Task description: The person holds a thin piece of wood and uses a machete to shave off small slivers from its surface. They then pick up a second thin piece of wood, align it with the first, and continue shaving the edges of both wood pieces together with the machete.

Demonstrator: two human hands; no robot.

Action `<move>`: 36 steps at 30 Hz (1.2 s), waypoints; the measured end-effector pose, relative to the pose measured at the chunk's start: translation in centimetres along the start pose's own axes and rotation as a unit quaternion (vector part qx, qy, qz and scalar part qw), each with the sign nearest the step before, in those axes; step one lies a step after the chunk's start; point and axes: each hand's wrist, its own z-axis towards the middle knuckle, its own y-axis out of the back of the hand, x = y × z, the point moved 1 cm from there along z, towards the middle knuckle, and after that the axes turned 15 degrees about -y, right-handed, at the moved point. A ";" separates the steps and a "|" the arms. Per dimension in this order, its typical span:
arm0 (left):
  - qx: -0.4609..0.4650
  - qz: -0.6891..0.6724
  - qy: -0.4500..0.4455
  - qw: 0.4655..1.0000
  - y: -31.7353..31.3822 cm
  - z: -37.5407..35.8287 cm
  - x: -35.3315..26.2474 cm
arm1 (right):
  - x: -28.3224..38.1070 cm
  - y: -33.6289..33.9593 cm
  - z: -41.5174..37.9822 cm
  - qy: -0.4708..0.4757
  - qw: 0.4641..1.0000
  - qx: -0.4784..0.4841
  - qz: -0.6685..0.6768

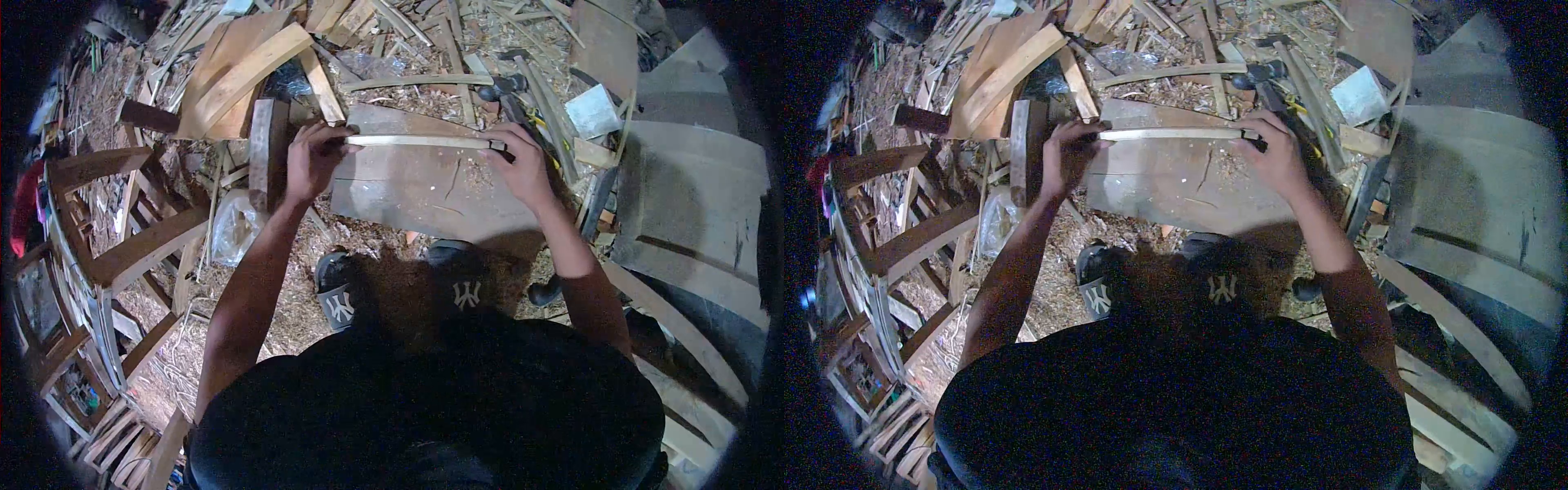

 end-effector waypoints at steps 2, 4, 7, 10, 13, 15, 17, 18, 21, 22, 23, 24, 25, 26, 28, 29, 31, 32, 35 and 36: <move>0.005 -0.006 -0.018 1.000 0.2 -0.1 0.1 | -0.5 0.0 -0.1 0.000 1.000 -0.017 -0.011; 0.018 0.006 -0.012 1.000 0.1 -0.1 0.1 | -0.8 -0.1 -0.1 -0.001 1.000 -0.008 0.004; 0.033 0.036 -0.051 0.998 0.2 0.1 0.0 | -0.5 -0.4 -0.1 -0.015 1.000 -0.023 0.001; 0.044 0.078 -0.120 0.989 0.6 0.5 -0.1 | -0.1 -0.4 0.0 -0.003 0.999 -0.032 -0.022; 0.055 0.087 -0.119 0.988 1.0 -0.2 0.7 | 0.1 -0.9 0.1 -0.001 1.000 -0.017 -0.004; 0.060 0.067 -0.094 0.991 0.9 -0.8 1.1 | 0.6 -1.2 0.2 0.005 1.000 -0.015 -0.012; 0.048 0.081 -0.073 0.993 1.0 -1.0 1.3 | 0.8 -1.4 0.1 0.011 1.000 -0.014 -0.018; 0.050 0.080 -0.073 0.993 1.1 -1.0 1.3 | 0.7 -1.5 0.1 0.015 1.000 -0.018 -0.014; 0.055 0.060 -0.096 0.992 1.6 -0.4 0.5 | 0.4 -1.5 0.3 0.027 0.999 -0.022 -0.017; 0.056 0.059 -0.101 0.992 2.1 0.0 -1.0 | 0.3 -1.5 0.3 0.034 0.999 -0.023 -0.022; 0.057 0.058 -0.107 0.991 2.2 0.2 -1.9 | 0.3 -1.5 0.3 0.033 0.999 -0.023 -0.022; 0.059 0.057 -0.107 0.991 1.7 0.2 -1.9 | 0.3 -1.5 0.3 0.033 0.999 -0.022 -0.024; 0.048 0.101 -0.112 0.987 1.1 0.0 -1.7 | 0.3 -1.5 0.3 0.032 0.999 -0.021 -0.026; 0.037 0.145 -0.117 0.982 0.7 0.0 -1.6 | 0.4 -1.5 0.2 0.030 0.999 -0.022 -0.026; 0.044 0.192 -0.124 0.972 -0.1 0.2 -2.4 | 0.6 -1.4 0.1 0.019 0.999 -0.020 -0.024; 0.058 0.175 -0.145 0.972 -0.6 0.5 -2.6 | 0.4 -1.5 0.1 0.017 0.999 -0.021 -0.025; 0.050 0.123 -0.191 0.973 -1.5 1.7 -3.4 | 0.0 -1.7 0.2 0.019 0.999 -0.022 -0.032; 0.050 0.122 -0.192 0.973 -2.0 1.9 -3.6 | 0.0 -1.6 0.2 0.018 0.999 -0.022 -0.033; 0.057 0.128 -0.152 0.978 -2.8 2.4 -3.6 | 0.2 -1.6 0.2 0.027 0.998 -0.027 -0.040; 0.062 0.123 -0.147 0.980 -2.8 2.6 -3.5 | 0.1 -1.7 0.1 0.023 0.999 -0.025 -0.038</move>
